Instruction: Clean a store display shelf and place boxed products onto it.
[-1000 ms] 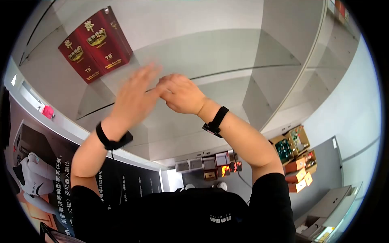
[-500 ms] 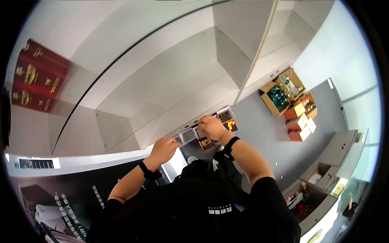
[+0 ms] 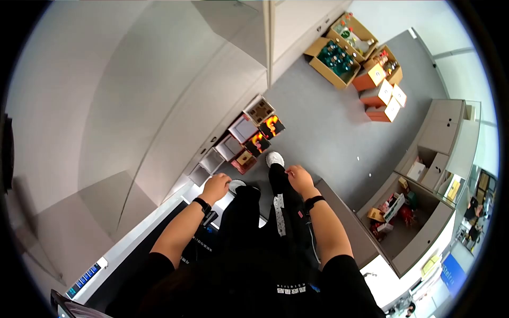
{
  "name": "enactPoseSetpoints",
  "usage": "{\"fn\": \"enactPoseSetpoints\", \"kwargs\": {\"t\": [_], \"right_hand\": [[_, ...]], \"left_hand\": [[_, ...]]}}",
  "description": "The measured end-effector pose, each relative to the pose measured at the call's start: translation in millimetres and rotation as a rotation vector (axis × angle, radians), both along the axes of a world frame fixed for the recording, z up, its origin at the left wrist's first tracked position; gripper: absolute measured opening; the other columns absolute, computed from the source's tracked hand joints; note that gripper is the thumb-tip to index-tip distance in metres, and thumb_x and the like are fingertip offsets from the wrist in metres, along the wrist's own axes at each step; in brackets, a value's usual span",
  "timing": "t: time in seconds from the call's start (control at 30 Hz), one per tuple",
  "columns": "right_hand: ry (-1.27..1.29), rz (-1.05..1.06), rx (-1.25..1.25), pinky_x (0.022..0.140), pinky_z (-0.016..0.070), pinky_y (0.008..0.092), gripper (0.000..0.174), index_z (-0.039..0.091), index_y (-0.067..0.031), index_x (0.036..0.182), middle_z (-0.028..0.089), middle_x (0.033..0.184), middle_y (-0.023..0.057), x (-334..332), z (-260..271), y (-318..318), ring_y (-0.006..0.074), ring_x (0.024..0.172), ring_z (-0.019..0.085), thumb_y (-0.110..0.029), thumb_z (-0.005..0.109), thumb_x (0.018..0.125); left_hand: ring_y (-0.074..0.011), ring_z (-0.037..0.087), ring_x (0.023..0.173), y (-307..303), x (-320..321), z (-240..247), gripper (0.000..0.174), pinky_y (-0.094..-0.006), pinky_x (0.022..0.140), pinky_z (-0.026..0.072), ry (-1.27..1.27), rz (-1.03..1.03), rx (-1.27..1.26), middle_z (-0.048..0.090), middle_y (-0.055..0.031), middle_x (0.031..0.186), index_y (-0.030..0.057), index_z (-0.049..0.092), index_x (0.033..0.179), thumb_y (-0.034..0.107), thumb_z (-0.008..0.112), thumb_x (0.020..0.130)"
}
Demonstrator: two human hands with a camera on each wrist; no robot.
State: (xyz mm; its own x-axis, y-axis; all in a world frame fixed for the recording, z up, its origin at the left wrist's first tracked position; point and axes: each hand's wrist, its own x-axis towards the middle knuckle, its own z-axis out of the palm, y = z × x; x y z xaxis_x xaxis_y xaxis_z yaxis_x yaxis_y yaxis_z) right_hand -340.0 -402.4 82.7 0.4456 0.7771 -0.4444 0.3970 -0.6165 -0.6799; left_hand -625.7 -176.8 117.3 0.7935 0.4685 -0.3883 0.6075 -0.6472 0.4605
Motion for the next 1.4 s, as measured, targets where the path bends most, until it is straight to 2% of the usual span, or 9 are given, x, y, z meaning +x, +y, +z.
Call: {"fn": "enactPoseSetpoints", "kwargs": {"t": [0.37,0.53,0.67,0.77,0.9,1.03,1.23,1.27,1.4], "right_hand": [[0.170,-0.363,-0.020,0.077,0.0522,0.0344,0.014,0.069,-0.0044,0.097,0.066,0.094,0.0128,-8.3,-69.7,-99.4,0.0281,0.086,0.065,-0.005,0.057,0.088],[0.137,-0.424,-0.003,0.076,0.0514,0.0351,0.013,0.069,-0.0043,0.098,0.065,0.095,0.0133,-2.9,-78.6,-100.9,0.0290,0.086,0.065,-0.005,0.058,0.090],[0.115,-0.356,-0.051,0.075,0.0512,0.0365,0.013,0.069,-0.0050,0.098,0.065,0.094,0.0141,5.0,-78.9,-100.9,0.0313,0.085,0.064,-0.004,0.058,0.090],[0.139,-0.340,-0.067,0.076,0.0512,0.0366,0.013,0.069,-0.0051,0.098,0.065,0.095,0.0137,6.9,-79.1,-96.3,0.0308,0.086,0.064,-0.004,0.058,0.090],[0.161,-0.386,-0.068,0.076,0.0512,0.0366,0.014,0.069,-0.0050,0.098,0.065,0.094,0.0135,0.2,-75.3,-96.6,0.0304,0.086,0.064,-0.003,0.058,0.089],[0.123,-0.356,-0.059,0.076,0.0513,0.0360,0.015,0.069,-0.0051,0.098,0.066,0.096,0.0129,-7.8,-75.8,-103.8,0.0302,0.087,0.064,-0.002,0.058,0.088],[0.169,-0.371,-0.022,0.076,0.0517,0.0355,0.014,0.069,-0.0070,0.097,0.065,0.094,0.0123,-4.4,-48.4,-80.2,0.0298,0.085,0.064,-0.005,0.059,0.087],[0.179,-0.330,-0.045,0.081,0.0554,0.0320,0.016,0.068,-0.0033,0.100,0.064,0.097,0.0127,-2.5,-47.6,-76.2,0.0252,0.090,0.066,0.000,0.058,0.088],[0.129,-0.184,-0.050,0.084,0.0547,0.0355,0.018,0.069,-0.0049,0.101,0.065,0.100,0.0131,4.3,-27.6,-46.8,0.0266,0.093,0.067,-0.007,0.063,0.084]], "left_hand": [[-0.0362,0.052,0.124,4.9,41.9,-230.2,0.032,-0.0462,0.102,0.0436,0.205,-0.124,-0.059,0.053,-0.0191,0.136,0.0124,0.067,0.111,0.011,0.066,0.079],[-0.0381,0.039,0.137,-12.4,73.9,-276.1,0.051,-0.0459,0.110,0.0367,0.418,-0.113,-0.135,0.033,-0.0224,0.153,0.0144,0.058,0.129,0.023,0.071,0.081],[-0.0405,0.035,0.138,-22.5,74.9,-313.9,0.054,-0.0483,0.113,0.0328,0.536,-0.102,-0.183,0.028,-0.0240,0.155,0.0103,0.057,0.130,0.028,0.072,0.080],[-0.0394,0.040,0.135,-20.6,59.8,-342.5,0.059,-0.0474,0.109,0.0375,0.572,-0.144,-0.195,0.038,-0.0239,0.149,0.0010,0.053,0.131,0.033,0.069,0.084],[-0.0385,0.053,0.122,-9.4,58.0,-320.9,0.048,-0.0463,0.101,0.0452,0.580,-0.169,-0.240,0.054,-0.0223,0.133,-0.0015,0.058,0.121,0.030,0.066,0.086],[-0.0369,0.065,0.100,-11.3,28.6,-307.8,0.024,-0.0462,0.089,0.0523,0.404,-0.225,-0.094,0.067,-0.0178,0.105,0.0009,0.070,0.098,0.020,0.061,0.086],[-0.0362,0.067,0.093,-37.7,12.5,-208.5,0.021,-0.0454,0.082,0.0534,0.223,-0.223,-0.252,0.071,-0.0177,0.097,0.0068,0.074,0.090,0.012,0.056,0.083],[-0.0357,0.067,0.093,-41.8,12.6,-184.5,0.021,-0.0451,0.082,0.0532,0.227,-0.208,-0.269,0.071,-0.0173,0.096,0.0083,0.075,0.091,0.012,0.056,0.083],[-0.0346,0.067,0.093,-64.0,-3.8,-113.2,0.023,-0.0439,0.083,0.0524,0.088,-0.145,-0.325,0.071,-0.0161,0.094,0.0116,0.076,0.094,0.012,0.054,0.085]]}}
